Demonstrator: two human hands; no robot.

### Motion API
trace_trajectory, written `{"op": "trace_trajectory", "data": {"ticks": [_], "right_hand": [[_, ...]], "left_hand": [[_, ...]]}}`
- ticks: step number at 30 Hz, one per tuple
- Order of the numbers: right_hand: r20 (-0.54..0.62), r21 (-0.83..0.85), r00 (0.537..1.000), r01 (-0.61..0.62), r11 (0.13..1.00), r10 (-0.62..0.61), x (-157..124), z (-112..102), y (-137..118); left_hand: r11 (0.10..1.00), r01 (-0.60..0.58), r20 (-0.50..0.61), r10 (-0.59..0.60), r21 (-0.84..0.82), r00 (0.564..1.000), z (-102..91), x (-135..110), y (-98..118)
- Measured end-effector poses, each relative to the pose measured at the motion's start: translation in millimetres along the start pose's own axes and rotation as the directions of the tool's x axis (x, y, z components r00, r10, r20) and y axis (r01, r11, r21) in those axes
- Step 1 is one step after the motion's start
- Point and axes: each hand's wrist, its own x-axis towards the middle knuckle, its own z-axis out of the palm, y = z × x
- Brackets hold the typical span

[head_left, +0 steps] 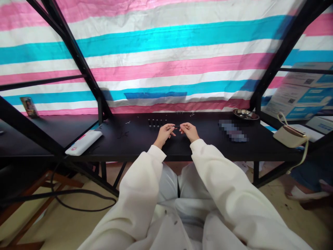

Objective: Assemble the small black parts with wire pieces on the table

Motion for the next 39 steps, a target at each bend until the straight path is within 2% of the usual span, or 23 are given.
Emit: {"op": "trace_trajectory", "data": {"ticks": [7,12,17,29,34,39], "right_hand": [[-0.004,-0.005,1.0,-0.006,1.0,0.006,0.2,-0.2,2.7],[-0.001,-0.008,1.0,0.002,1.0,-0.002,-0.2,0.2,2.4],[0.003,-0.002,1.0,-0.003,1.0,0.003,-1.6,1.2,-0.7],[0.026,0.002,1.0,-0.012,1.0,0.012,-0.2,2.1,4.6],[0.038,0.004,0.999,-0.004,1.0,0.004,0.6,2.1,6.6],[0.037,-0.001,0.999,0.017,1.0,-0.017,0.0,2.9,5.4]], "left_hand": [[0.997,0.01,-0.031,-0.008,0.07,0.999,3.3,-0.4,1.6],[0.982,-0.088,-0.078,0.102,0.167,0.992,6.5,0.0,-0.3],[0.953,-0.151,-0.078,0.177,0.263,0.981,8.3,-3.0,-0.5],[0.898,-0.137,-0.111,0.2,0.419,0.973,8.0,-6.6,-1.1],[0.89,-0.104,-0.14,0.183,0.445,0.973,9.1,-9.9,5.4],[0.883,-0.121,-0.158,0.214,0.454,0.964,9.4,-9.9,4.4]]}}
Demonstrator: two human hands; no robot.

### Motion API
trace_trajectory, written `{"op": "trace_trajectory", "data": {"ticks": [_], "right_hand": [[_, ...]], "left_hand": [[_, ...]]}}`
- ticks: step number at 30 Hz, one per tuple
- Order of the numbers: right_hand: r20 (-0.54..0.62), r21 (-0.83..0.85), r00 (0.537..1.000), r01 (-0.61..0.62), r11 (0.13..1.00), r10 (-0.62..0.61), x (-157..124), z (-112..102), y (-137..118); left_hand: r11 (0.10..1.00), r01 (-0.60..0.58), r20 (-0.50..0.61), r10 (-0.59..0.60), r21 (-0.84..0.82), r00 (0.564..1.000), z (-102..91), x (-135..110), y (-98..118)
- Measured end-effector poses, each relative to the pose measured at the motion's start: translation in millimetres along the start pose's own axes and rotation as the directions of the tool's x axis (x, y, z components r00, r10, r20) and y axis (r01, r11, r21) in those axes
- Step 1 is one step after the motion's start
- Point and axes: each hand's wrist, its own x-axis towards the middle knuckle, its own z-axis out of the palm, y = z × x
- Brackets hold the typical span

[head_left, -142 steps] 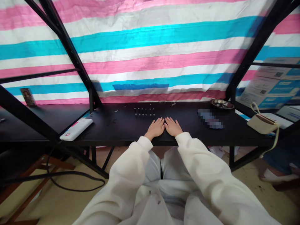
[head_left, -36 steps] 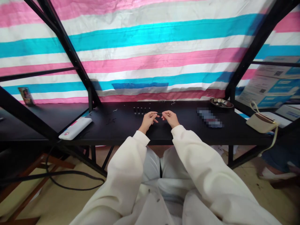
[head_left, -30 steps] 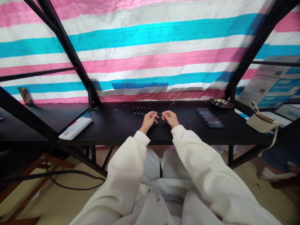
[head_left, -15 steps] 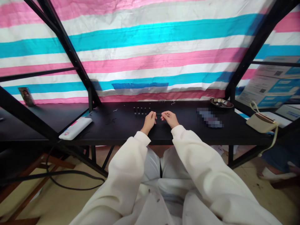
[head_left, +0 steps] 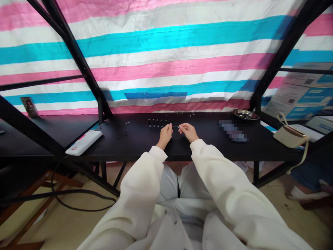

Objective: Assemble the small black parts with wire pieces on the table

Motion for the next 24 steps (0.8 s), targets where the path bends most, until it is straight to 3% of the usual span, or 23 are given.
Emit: {"op": "trace_trajectory", "data": {"ticks": [5,10,13,17,24], "right_hand": [[-0.028,0.012,1.0,-0.002,1.0,0.003,0.9,-1.4,-0.3],[-0.195,0.089,0.98,-0.008,0.996,0.026,5.5,-8.3,2.0],[-0.231,0.15,0.972,-0.016,0.989,0.051,7.0,-10.1,2.2],[-0.129,0.158,0.988,-0.058,0.986,0.079,5.8,-8.0,2.3],[-0.021,0.07,0.986,-0.161,0.985,0.163,2.8,-6.5,4.9]], "left_hand": [[1.0,0.008,-0.053,-0.008,-0.008,0.999,-0.4,1.2,-3.0],[0.99,0.069,-0.157,-0.088,-0.125,0.984,-2.9,6.0,-8.2],[0.972,0.1,-0.043,-0.111,-0.211,0.993,-0.7,8.2,-10.5],[0.953,0.139,0.195,-0.087,-0.268,0.977,3.4,7.6,-11.0],[0.915,0.158,0.2,-0.087,-0.371,0.976,1.5,7.0,-9.0]]}}
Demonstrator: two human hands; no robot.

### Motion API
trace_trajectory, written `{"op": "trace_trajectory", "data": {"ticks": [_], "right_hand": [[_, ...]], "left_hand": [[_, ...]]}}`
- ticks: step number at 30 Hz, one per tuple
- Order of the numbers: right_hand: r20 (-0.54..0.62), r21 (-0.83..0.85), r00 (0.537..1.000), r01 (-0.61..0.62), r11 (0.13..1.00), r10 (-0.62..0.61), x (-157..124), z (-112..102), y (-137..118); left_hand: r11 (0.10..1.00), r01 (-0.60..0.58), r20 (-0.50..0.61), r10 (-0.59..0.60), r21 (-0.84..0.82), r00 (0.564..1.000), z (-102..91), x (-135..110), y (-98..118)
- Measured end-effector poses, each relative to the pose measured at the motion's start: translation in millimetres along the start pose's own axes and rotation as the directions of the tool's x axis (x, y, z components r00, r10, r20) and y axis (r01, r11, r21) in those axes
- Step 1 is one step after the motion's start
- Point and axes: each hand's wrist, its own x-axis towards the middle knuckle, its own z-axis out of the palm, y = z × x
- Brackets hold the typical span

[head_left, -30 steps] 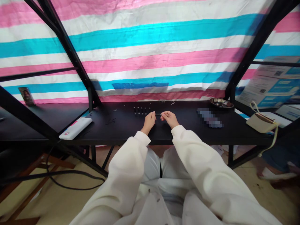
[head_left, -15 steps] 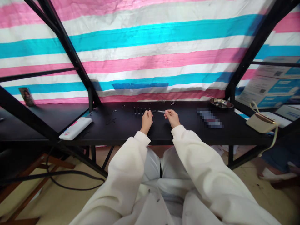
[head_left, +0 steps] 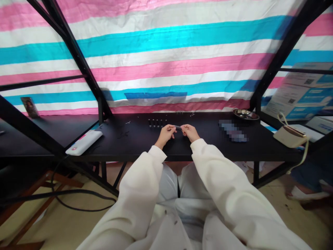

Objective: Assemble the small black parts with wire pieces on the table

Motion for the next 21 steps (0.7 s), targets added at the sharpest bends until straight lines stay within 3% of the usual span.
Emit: {"op": "trace_trajectory", "data": {"ticks": [6,21], "right_hand": [[0.102,-0.09,0.994,-0.031,0.995,0.04,-0.2,0.3,2.1],[0.266,-0.283,0.962,0.01,0.959,0.068,-6.4,2.1,-3.6]], "left_hand": [[0.997,0.017,-0.036,-0.02,-0.074,0.999,-1.6,1.1,1.8],[0.999,0.016,0.011,-0.015,-0.039,1.0,-1.0,-1.6,3.8]]}}
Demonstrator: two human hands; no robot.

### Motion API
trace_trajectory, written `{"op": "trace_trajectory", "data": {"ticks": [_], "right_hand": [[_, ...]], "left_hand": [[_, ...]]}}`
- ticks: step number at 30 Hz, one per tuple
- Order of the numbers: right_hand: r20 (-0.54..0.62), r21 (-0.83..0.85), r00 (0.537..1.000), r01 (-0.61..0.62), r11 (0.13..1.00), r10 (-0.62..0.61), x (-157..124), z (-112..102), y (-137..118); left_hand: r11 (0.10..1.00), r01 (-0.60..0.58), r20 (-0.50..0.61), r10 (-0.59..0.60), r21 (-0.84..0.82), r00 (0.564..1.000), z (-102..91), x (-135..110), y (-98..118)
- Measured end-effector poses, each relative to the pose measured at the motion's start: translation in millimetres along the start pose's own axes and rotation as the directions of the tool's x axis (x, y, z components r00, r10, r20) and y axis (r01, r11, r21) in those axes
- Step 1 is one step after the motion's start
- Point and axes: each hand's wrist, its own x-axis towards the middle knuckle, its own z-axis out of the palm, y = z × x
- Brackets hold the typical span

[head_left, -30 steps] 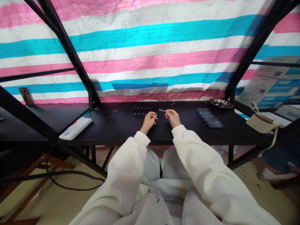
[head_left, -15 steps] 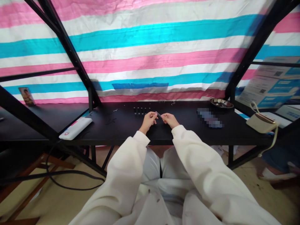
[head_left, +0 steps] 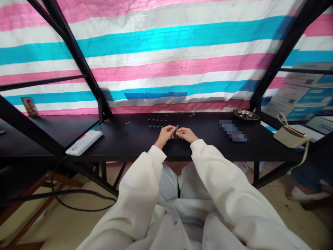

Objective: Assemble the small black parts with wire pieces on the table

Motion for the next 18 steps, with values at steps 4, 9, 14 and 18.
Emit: {"op": "trace_trajectory", "data": {"ticks": [4,9,14,18], "right_hand": [[-0.003,0.001,1.0,0.002,1.0,-0.002,1.1,-0.7,1.6],[-0.004,0.006,1.0,0.002,1.0,-0.002,1.3,-1.7,1.4],[-0.009,0.024,1.0,0.01,1.0,-0.01,0.2,-1.6,-0.3],[0.001,0.023,1.0,0.02,1.0,-0.02,1.3,-2.2,2.7]], "left_hand": [[1.0,-0.001,0.02,0.0,0.032,1.0,-0.8,-0.8,-0.8],[0.998,0.004,0.03,-0.007,0.068,1.0,-1.7,-1.4,-1.0],[0.997,-0.007,0.035,0.004,0.08,0.999,-1.0,-3.1,2.7],[0.994,-0.032,0.037,0.029,0.103,0.999,-0.1,-4.8,5.4]]}}
